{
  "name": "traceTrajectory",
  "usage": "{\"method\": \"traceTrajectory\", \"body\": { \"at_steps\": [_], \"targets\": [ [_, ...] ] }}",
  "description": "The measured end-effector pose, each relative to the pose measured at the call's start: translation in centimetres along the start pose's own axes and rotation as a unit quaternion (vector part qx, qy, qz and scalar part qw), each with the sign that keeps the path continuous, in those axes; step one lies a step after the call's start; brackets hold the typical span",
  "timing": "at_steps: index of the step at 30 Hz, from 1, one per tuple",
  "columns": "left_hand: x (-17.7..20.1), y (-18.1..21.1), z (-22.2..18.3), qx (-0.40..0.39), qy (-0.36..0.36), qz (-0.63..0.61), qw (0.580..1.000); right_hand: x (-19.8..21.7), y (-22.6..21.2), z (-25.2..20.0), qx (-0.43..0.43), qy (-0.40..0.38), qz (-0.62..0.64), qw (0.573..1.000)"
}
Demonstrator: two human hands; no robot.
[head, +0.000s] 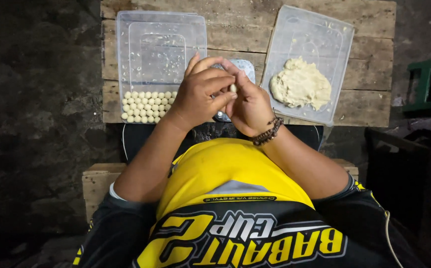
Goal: The person repeatedly pinches off small pieces of dough from a larger mass, weighs each piece on a digital scale, and rolls it into a ball between their palms. The finished dough balls are placed into a clear plastic container. The process is repeated continuously.
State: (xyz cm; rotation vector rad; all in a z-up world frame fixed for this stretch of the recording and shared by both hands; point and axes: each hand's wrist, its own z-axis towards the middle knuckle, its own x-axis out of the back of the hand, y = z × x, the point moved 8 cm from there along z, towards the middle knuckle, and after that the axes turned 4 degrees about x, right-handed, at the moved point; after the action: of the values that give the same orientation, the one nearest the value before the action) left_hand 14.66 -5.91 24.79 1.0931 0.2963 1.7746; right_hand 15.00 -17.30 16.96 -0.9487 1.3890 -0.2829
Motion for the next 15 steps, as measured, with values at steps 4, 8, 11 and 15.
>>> {"method": "traceTrajectory", "body": {
  "at_steps": [4, 8, 11, 15],
  "targets": [
    [0.1, -1.3, -0.3, 0.01, -0.019, 0.01, 1.0, -1.4, -0.5, -0.2, -0.041, 0.019, 0.024, 0.999],
    [1.7, -5.9, -1.1, 0.024, 0.036, -0.05, 0.998, -0.7, -2.2, -0.9, -0.068, 0.078, 0.021, 0.994],
    [1.3, -11.9, -3.9, 0.085, 0.058, -0.018, 0.995, 0.1, -1.9, -1.0, -0.077, 0.075, 0.002, 0.994],
    [-0.9, -18.9, -9.2, 0.182, 0.057, 0.136, 0.972, 3.2, -2.5, -1.2, -0.068, 0.14, -0.05, 0.987]
  ]
}}
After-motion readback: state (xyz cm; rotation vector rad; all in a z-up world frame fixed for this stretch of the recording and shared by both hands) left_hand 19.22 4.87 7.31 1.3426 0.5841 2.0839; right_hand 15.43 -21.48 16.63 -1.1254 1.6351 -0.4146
